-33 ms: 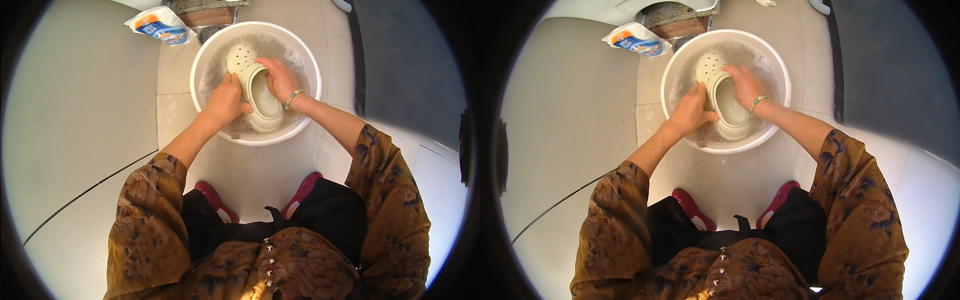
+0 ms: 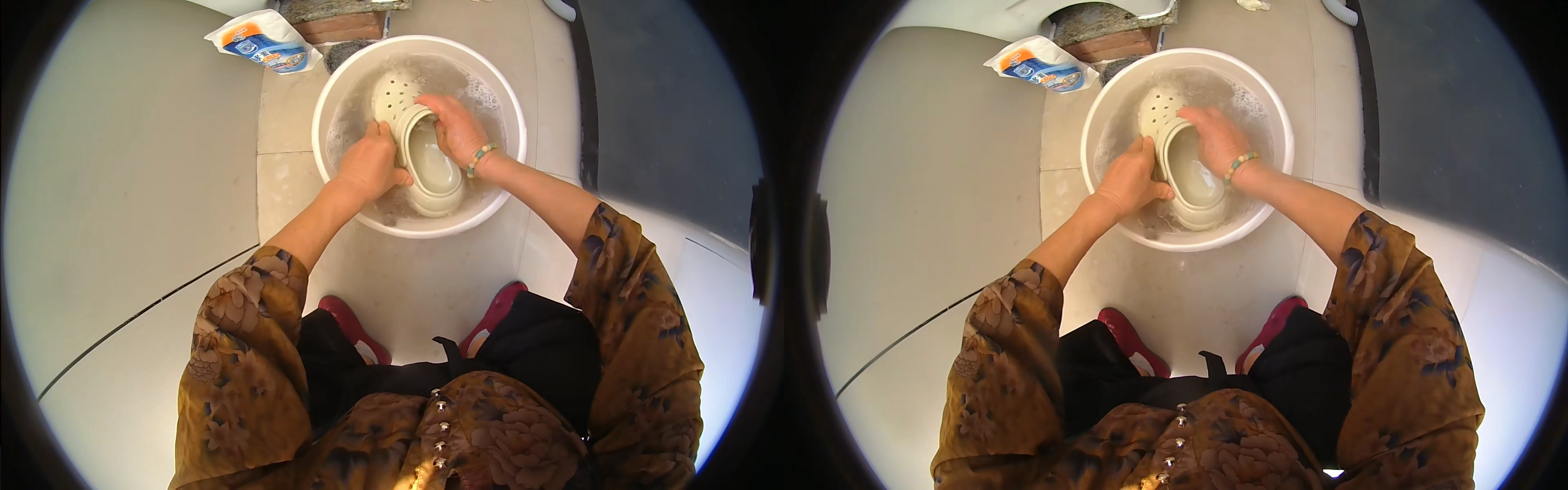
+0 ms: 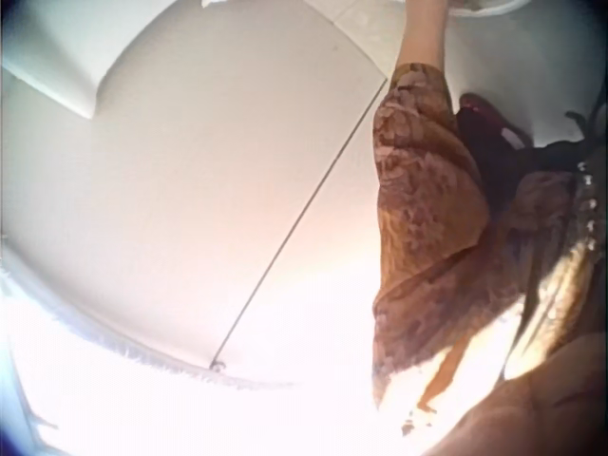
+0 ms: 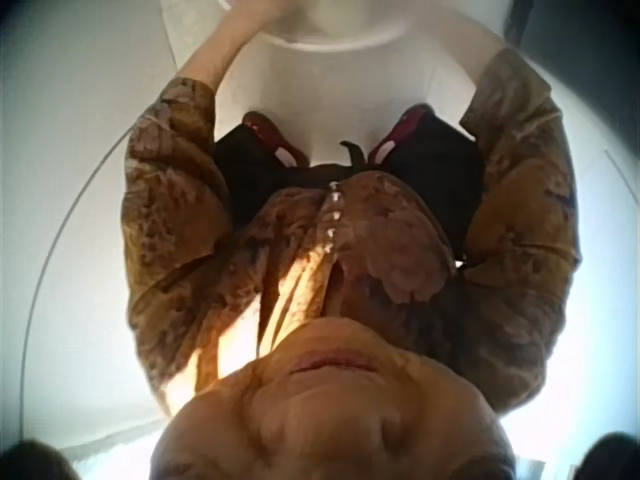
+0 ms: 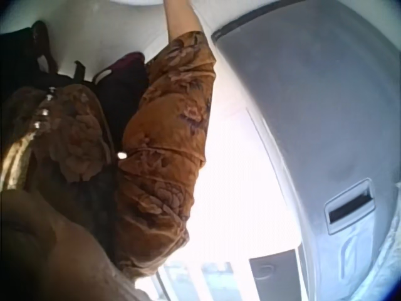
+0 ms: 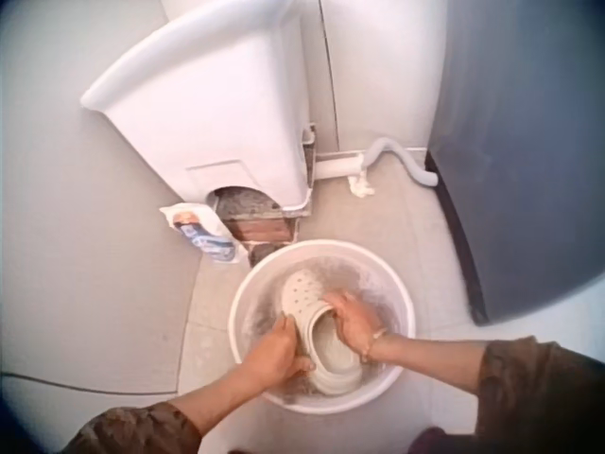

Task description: The person scrubs a pair of white clogs with a brush in a bucket of soapy water, rinses them, and places them on a nearby surface. They then pour the dirty water into a sink and place a basin inside it.

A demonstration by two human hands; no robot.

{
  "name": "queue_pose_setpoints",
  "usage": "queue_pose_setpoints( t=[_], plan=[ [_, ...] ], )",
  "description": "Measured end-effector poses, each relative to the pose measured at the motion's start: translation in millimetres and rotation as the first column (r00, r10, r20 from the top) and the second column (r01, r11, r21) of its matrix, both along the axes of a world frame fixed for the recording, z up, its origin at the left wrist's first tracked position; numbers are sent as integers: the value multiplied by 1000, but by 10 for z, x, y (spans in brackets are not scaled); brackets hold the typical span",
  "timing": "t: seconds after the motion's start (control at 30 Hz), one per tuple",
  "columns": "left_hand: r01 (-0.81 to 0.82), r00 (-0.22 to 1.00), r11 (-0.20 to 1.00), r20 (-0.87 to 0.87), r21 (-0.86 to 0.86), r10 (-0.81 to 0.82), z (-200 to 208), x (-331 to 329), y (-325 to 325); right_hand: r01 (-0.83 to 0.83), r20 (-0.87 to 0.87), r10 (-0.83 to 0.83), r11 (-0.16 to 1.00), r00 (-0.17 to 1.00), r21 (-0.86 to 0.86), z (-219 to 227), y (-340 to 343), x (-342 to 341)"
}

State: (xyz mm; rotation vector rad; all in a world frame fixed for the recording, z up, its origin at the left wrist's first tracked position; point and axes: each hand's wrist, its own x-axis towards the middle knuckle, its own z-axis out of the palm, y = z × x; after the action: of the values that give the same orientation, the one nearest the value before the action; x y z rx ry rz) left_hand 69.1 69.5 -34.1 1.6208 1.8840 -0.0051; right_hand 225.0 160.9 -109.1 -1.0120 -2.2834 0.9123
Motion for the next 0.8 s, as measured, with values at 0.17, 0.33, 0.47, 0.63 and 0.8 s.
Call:
queue_pose_setpoints(
  t=[0.17,0.33,0.47,0.63,0.8],
  plan=[
    [-93,889,992,440,-88,122,-372,-372,-4,-137,118,201,902,973,-409,274,64,-78],
    [-223,921,956,280,-190,270,-138,-213,217,-203,120,269,898,956,-390,105,159,-34],
    [-251,947,960,175,-125,270,-99,-53,195,-129,66,165,917,984,-378,182,97,-46],
    [-335,898,941,318,50,303,-347,-136,73,-49,-106,3,900,994,-434,121,1,-75],
    [-25,809,988,578,-153,110,-318,-457,123,-126,-150,130,991,980,37,24,-136,22]
  ],
)
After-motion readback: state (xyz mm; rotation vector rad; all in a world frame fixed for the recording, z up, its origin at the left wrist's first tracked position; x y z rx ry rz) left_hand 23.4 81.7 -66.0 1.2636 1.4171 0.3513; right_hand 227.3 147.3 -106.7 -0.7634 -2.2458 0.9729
